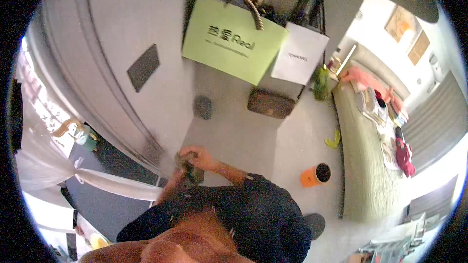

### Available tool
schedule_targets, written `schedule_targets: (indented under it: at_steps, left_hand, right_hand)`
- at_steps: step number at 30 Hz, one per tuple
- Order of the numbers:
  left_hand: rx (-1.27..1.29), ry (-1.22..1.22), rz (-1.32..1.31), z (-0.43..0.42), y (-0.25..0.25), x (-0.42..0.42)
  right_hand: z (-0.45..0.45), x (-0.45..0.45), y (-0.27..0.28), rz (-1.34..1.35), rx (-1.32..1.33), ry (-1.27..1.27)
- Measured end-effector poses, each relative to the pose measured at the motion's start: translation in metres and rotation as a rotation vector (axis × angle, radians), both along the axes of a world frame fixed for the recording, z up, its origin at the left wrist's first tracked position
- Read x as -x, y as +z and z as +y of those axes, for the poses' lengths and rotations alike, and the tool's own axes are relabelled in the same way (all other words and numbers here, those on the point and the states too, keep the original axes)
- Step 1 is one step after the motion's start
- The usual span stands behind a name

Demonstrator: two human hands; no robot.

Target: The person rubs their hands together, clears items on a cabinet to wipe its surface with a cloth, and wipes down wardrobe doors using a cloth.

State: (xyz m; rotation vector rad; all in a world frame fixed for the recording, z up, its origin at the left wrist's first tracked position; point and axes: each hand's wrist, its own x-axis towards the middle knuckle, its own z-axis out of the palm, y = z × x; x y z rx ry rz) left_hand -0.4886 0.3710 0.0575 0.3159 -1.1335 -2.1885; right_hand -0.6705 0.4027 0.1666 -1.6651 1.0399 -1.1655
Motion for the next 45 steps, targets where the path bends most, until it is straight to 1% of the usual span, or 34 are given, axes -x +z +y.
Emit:
schedule_targets:
  at_steps: [2,3,5,8,9,10,12,14,16,18,20,22,23,24,26,27,28,29,30,31,32,33,34,35,36,37,38,40,41,44,45]
  left_hand:
    - [-0.05,0.055,0.128,0.017,0.093,0.041]
    - [-0.133,0.053,0.045,0.016,0.107,0.059]
    - [-0.297,0.054,-0.122,0.024,0.12,0.09]
    - [-0.038,0.102,-0.219,0.021,0.09,0.131]
    - [0.031,0.06,-0.156,0.037,0.122,0.143]
    - [0.017,0.054,-0.194,0.046,0.131,0.16]
    - [-0.029,0.045,-0.285,0.068,0.131,0.185]
    - [-0.069,-0.072,-0.316,0.078,0.108,0.21]
    - [-0.051,-0.292,-0.296,0.079,0.09,0.229]
    - [0.065,-0.285,-0.561,0.094,0.091,0.243]
    - [0.239,-0.454,-0.762,0.091,0.037,0.253]
    - [0.066,-0.385,-0.876,0.102,0.013,0.251]
    - [-0.024,-0.34,-0.931,0.106,0.007,0.25]
    - [0.105,-0.315,-0.807,0.109,0.014,0.235]
    - [0.426,-0.162,-0.597,0.111,0.011,0.206]
    - [0.628,-0.053,-0.506,0.112,-0.01,0.191]
    - [0.505,-0.013,-0.51,0.112,-0.016,0.179]
    - [0.382,0.033,-0.507,0.112,-0.022,0.168]
    - [-0.082,0.012,-0.564,0.109,-0.017,0.161]
    - [-0.138,0.016,-0.572,0.106,-0.023,0.157]
    - [-0.195,0.021,-0.58,0.103,-0.031,0.152]
    - [0.152,0.066,-0.572,0.102,-0.054,0.137]
    - [0.218,0.122,-0.578,0.1,-0.073,0.131]
    - [0.284,0.18,-0.587,0.098,-0.091,0.126]
    - [0.071,0.241,-0.607,0.091,-0.105,0.128]
    - [-0.027,0.272,-0.629,0.082,-0.109,0.125]
    - [-0.127,0.307,-0.647,0.072,-0.109,0.123]
    - [-0.095,0.308,-0.694,0.053,-0.094,0.122]
    - [-0.122,0.312,-0.668,0.045,-0.089,0.126]
    - [-0.187,0.319,-0.6,0.031,-0.076,0.131]
    - [-0.21,0.328,-0.584,0.031,-0.071,0.136]
  right_hand:
    - [0.009,0.016,0.025,0.139,0.091,-0.148]
    - [0.015,0.026,0.039,0.221,0.111,-0.253]
    - [0.036,0.054,0.058,0.39,0.148,-0.454]
    - [0.063,0.098,0.058,0.42,0.402,-0.575]
    - [0.07,0.111,0.058,0.501,0.429,-0.513]
    - [0.079,0.124,0.056,0.58,0.452,-0.449]
    - [0.094,0.146,0.049,0.726,0.476,-0.312]
    - [0.096,0.18,0.027,0.522,0.31,-0.286]
    - [0.096,0.222,-0.011,0.318,0.086,-0.256]
    - [0.111,0.252,-0.022,0.102,-0.345,-0.198]
    - [0.135,0.268,-0.067,-0.301,-0.628,-0.263]
    - [0.164,0.278,-0.131,-0.63,-0.752,-0.394]
    - [0.179,0.282,-0.148,-0.749,-0.772,-0.479]
    - [0.195,0.279,-0.164,-0.857,-0.798,-0.557]
    - [0.23,0.285,-0.186,-1.111,-0.786,-0.498]
    - [0.251,0.273,-0.186,-0.579,-0.523,-0.596]
    - [0.269,0.262,-0.182,-0.054,-0.21,-0.64]
    - [0.278,0.256,-0.184,-0.522,-0.405,-0.659]
    - [0.282,0.253,-0.186,-0.982,-0.6,-0.668]
    - [0.289,0.255,-0.19,-1.439,-0.789,-0.665]
    - [0.303,0.255,-0.202,-1.331,-0.994,-0.923]
    - [0.315,0.257,-0.212,-1.37,-1.027,-0.859]
    - [0.32,0.256,-0.22,-1.412,-1.06,-0.792]
    - [0.305,0.245,-0.181,-1.338,-0.983,-0.701]
    - [0.304,0.242,-0.17,-1.054,-0.955,-0.681]
    - [0.296,0.232,-0.16,-0.777,-0.905,-0.656]
    - [0.291,0.229,-0.147,-0.623,-0.816,-0.635]
    - [0.275,0.221,-0.111,-0.31,-0.632,-0.63]
    - [0.266,0.227,-0.111,-0.636,-0.633,-0.671]
    - [0.255,0.251,-0.114,-0.705,-0.342,-0.676]
    - [0.247,0.269,-0.112,-0.943,-0.414,-0.691]
